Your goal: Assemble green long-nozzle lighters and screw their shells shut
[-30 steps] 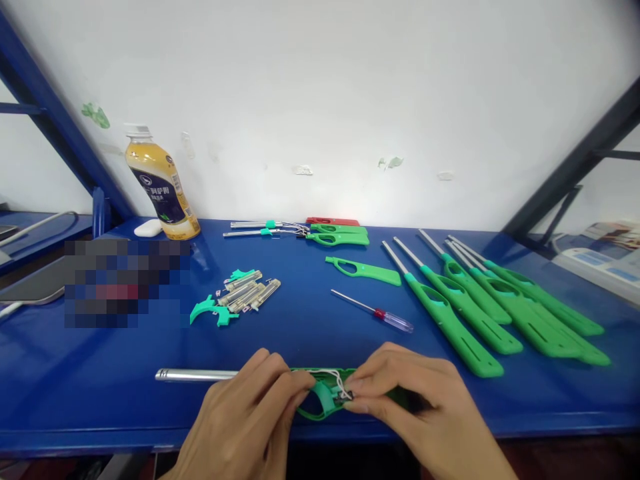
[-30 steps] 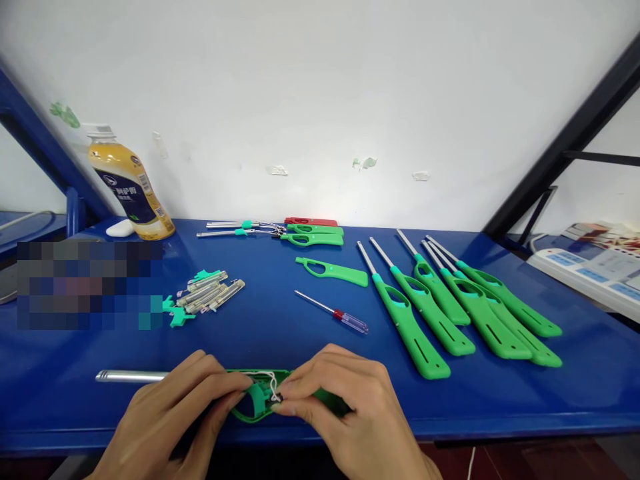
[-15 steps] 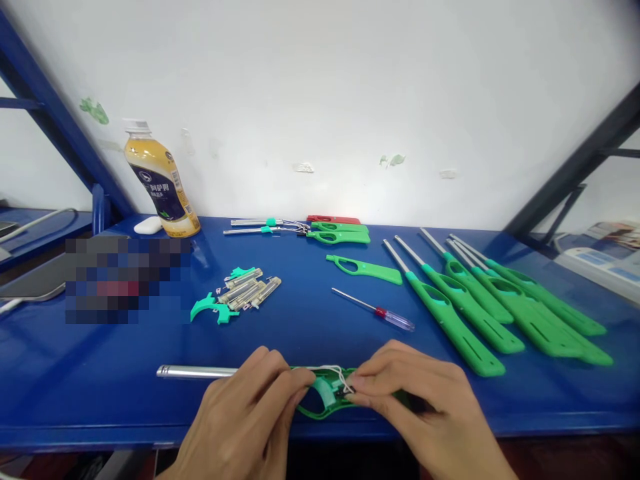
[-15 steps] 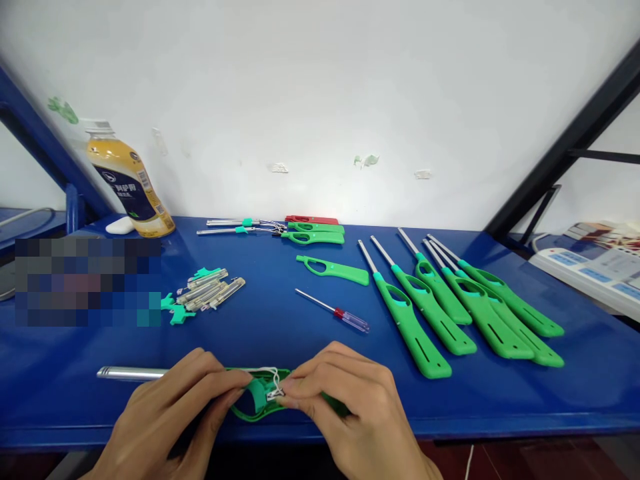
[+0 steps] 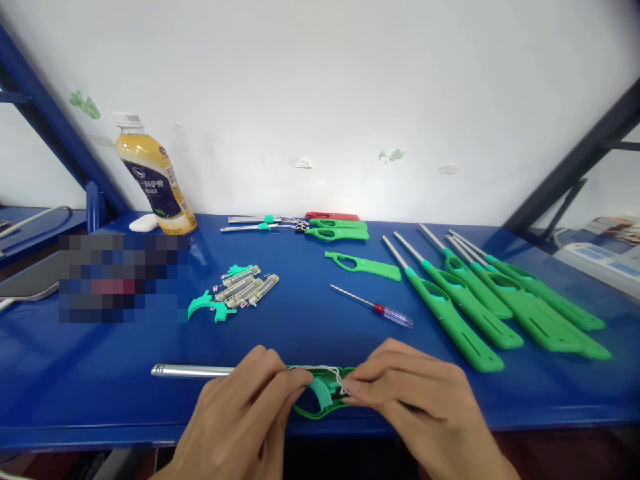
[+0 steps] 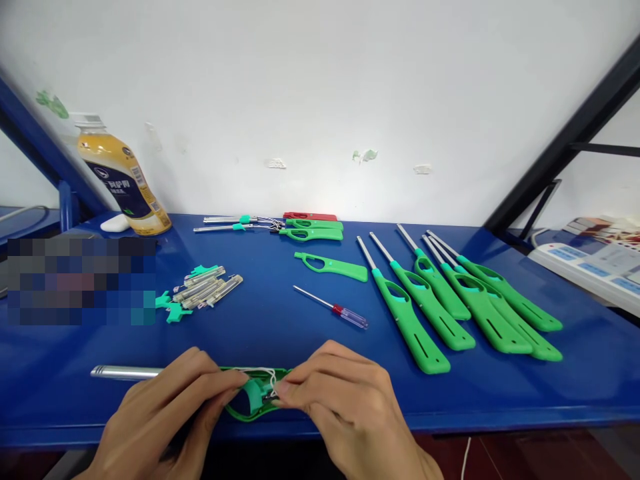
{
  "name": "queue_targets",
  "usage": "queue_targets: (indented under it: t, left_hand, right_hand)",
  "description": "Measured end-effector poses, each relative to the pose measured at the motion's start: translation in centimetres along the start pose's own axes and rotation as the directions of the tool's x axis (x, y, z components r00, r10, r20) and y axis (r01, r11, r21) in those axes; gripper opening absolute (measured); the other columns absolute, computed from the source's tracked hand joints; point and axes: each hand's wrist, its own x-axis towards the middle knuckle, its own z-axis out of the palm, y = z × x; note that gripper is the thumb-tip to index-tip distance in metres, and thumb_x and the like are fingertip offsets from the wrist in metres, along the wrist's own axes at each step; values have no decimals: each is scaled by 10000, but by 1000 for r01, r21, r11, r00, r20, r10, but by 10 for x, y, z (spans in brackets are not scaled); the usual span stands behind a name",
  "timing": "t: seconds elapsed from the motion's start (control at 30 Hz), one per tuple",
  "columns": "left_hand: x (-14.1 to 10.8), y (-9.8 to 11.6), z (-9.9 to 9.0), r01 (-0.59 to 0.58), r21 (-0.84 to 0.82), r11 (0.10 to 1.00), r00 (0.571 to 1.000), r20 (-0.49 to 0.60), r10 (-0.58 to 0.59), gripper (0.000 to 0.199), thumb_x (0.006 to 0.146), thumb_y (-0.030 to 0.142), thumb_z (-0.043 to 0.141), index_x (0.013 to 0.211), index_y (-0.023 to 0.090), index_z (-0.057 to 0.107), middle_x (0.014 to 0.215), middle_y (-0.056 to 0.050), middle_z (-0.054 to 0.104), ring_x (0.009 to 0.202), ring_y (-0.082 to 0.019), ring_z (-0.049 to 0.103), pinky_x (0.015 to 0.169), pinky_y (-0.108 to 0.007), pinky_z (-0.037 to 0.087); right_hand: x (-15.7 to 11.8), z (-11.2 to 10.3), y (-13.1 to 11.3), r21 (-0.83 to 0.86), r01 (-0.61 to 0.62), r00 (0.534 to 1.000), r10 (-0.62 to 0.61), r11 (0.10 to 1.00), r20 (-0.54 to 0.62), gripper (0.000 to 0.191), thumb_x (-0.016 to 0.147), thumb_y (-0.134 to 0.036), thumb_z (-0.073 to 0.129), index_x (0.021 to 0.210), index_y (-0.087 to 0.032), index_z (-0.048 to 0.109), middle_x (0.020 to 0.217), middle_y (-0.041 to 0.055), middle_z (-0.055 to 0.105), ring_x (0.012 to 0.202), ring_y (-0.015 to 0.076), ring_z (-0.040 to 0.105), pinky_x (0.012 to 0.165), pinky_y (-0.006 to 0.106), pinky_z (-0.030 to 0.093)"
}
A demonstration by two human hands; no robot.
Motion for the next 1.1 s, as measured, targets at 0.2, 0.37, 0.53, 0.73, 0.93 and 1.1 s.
queue_targets:
  t: [0.2, 0.37, 0.53, 0.73, 0.93, 1.1]
  left_hand:
    - [0, -3, 0, -15, -1, 1000, 1000, 8, 15, 337, 1022, -62, 592, 1228, 178, 708, 931, -23, 631, 793, -145, 596, 647, -303, 452]
    - [6, -1, 1, -1, -8, 1000, 1000, 31, 2, 306, 1042, -39, 566, 1199, 191, 694, 913, -17, 614, 759, -145, 586, 608, -296, 449]
    - [8, 0, 1, -4, -15, 1000, 1000, 31, 4, 296, 1047, -30, 558, 1203, 187, 686, 902, -16, 603, 742, -150, 571, 592, -294, 453]
    - [6, 1, -1, 10, -19, 1000, 999, 41, -10, 293, 1059, -11, 555, 1211, 199, 689, 905, -10, 614, 743, -145, 586, 591, -285, 458]
    - [8, 1, -1, 35, -23, 999, 999, 25, -34, 284, 1056, -5, 560, 1182, 208, 700, 889, 1, 611, 724, -138, 590, 593, -275, 473]
    - [4, -2, 0, 9, -2, 1000, 1000, 24, -9, 341, 1023, -48, 573, 1211, 200, 711, 909, -7, 631, 745, -138, 603, 606, -283, 470]
  right_hand:
    - [0, -3, 3, -58, 105, 994, -104, 993, 21, 243, 987, 21, 696, 1029, -175, 832, 970, 56, 860, 822, 164, 758, 701, 242, 660]
    - [2, -4, 1, -46, 109, 994, -108, 993, 11, 234, 984, 19, 711, 1042, -179, 822, 992, 59, 862, 835, 171, 758, 706, 255, 659]
    - [-1, -4, -1, -47, 101, 995, -102, 994, -6, 253, 985, 30, 696, 1048, -181, 821, 1009, 44, 865, 856, 160, 758, 738, 246, 663]
    - [-4, -3, 0, -44, 114, 993, -114, 993, -9, 262, 973, 41, 706, 1062, -171, 831, 1014, 44, 863, 873, 157, 759, 754, 253, 667]
    - [0, -4, -1, -34, 102, 995, -103, 994, -18, 234, 983, 13, 715, 1054, -175, 836, 1000, 43, 866, 860, 158, 767, 737, 252, 669]
    - [1, -4, -3, -23, 83, 996, -83, 996, -26, 261, 982, 4, 716, 1048, -210, 849, 984, 32, 875, 824, 167, 779, 712, 266, 681]
